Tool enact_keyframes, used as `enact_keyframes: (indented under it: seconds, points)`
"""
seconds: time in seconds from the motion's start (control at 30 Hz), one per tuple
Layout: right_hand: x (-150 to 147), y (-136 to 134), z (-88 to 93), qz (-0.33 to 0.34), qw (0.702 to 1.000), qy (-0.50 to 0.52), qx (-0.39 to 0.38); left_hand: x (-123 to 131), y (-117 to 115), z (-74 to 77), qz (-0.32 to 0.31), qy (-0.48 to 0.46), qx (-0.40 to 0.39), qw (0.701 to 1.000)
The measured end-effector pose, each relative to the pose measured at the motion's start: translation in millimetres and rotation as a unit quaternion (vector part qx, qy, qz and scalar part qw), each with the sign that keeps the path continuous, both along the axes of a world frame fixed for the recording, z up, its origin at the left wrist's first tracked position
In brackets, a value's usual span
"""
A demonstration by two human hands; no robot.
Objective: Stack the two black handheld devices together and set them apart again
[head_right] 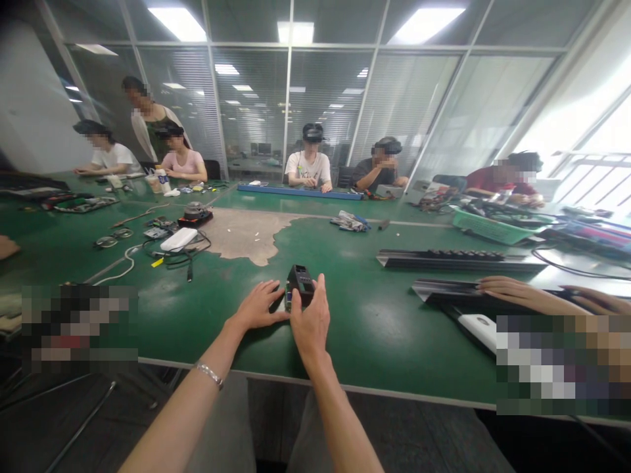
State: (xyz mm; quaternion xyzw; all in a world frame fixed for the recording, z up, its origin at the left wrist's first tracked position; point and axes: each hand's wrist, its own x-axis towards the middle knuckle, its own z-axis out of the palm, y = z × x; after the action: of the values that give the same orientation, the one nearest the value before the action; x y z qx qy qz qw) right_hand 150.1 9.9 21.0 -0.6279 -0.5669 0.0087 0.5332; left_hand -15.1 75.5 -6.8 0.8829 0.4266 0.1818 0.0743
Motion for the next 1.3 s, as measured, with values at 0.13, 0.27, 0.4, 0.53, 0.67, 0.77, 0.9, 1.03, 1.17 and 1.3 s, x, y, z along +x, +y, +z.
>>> enact_keyframes:
  seconds: [0.13,0.27,0.4,0.53,0.67,0.77,0.9,1.03,1.17,1.3]
  points:
    - [-11.4,7.3,-3.5,0.007,1.000,-0.011,-0.008,-0.6,0.7,-1.0,0.000,-0.004,-0.002,1.000]
    - [-15.2,13.3,-7.9,0.007,0.999,-0.041,-0.012,-1.5,0.6,-1.1,-0.002,-0.009,-0.001,1.000]
    - [-18.1,14.2,-10.4,0.002,0.998,-0.062,-0.017,-2.0,1.4,-1.4,-0.004,-0.017,-0.005,1.000]
    - [-19.4,11.3,-15.6,0.002,0.997,-0.077,-0.020,-1.1,2.2,-2.9,-0.004,-0.022,-0.003,1.000]
    - [-17.1,8.3,-23.2,0.005,0.996,-0.082,-0.026,-0.5,1.3,-2.8,-0.001,-0.031,-0.002,1.000]
    - [-14.5,6.9,-28.3,0.008,0.996,-0.084,-0.037,-1.2,0.3,-0.4,-0.012,-0.041,-0.003,0.999]
    - [-12.1,4.4,-33.6,0.010,0.994,-0.093,-0.052,-2.1,-0.1,4.5,-0.022,-0.052,-0.019,0.998]
    - [-11.7,1.5,-36.2,0.004,0.993,-0.097,-0.060,-2.3,0.5,6.1,-0.028,-0.054,-0.030,0.998]
    - [-13.0,0.4,-36.1,0.011,0.994,-0.108,-0.028,-2.2,1.4,3.5,-0.018,-0.047,-0.044,0.998]
    - [-12.8,1.4,-38.7,0.030,0.994,-0.103,-0.008,-1.8,0.8,3.7,-0.018,-0.044,-0.047,0.998]
